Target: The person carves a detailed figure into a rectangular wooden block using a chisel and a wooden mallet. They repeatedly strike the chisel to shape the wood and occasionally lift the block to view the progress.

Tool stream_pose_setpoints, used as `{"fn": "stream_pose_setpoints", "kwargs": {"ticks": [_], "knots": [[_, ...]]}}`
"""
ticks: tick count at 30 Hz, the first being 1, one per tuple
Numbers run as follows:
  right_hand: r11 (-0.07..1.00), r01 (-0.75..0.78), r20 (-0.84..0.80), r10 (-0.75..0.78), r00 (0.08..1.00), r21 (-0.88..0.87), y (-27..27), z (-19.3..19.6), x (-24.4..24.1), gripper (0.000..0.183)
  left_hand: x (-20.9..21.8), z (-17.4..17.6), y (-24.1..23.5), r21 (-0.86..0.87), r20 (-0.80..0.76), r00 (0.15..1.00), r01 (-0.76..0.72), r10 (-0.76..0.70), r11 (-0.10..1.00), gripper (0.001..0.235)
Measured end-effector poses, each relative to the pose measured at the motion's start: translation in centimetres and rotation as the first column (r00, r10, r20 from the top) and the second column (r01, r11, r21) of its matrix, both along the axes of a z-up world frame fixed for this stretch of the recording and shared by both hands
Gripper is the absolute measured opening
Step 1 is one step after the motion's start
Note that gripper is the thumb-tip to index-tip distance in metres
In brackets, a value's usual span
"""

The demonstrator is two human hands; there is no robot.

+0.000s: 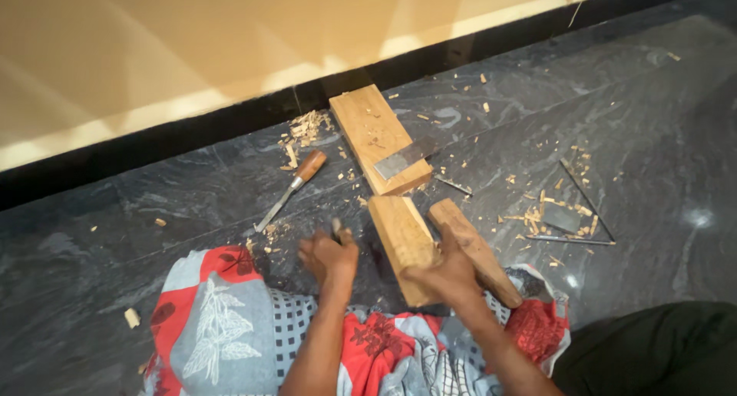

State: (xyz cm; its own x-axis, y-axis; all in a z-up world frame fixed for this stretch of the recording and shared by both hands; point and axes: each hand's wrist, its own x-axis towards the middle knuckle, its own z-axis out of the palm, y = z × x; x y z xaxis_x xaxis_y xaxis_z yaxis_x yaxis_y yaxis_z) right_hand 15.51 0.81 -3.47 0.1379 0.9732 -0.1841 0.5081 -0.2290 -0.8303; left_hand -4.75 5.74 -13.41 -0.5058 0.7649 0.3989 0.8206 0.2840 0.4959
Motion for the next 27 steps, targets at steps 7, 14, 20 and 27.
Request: {"fn": "stream_pose_setpoints", "kwargs": {"ticks": [7,14,20,27], "knots": [[0.682,-0.324,0.397,0.054,0.916,0.655,-3.5,11.9,1.7,0.124,7.0,18.3,-5.5,0.71,0.669,-0.435,0.133,-0.603,0.691,0.05],[0.407,-0.265,0.308,-0.045,0.95,0.874,-8.2,22.0,3.0,0.111,9.0,30.1,-9.1,0.72,0.503,-0.593,-0.115,-0.629,0.685,0.06],[0.608,-0.085,0.118,-0.014,0.993,0.789,-8.7,20.8,4.1,0.068,10.2,30.1,-11.4,0.696,0.517,-0.6,-0.121,-0.61,0.708,0.061],[0.609,-0.054,0.071,-0.003,0.998,0.791,-9.0,20.3,3.5,0.066,9.3,30.3,-11.8,0.643,0.577,-0.587,-0.101,-0.567,0.759,0.062]]}}
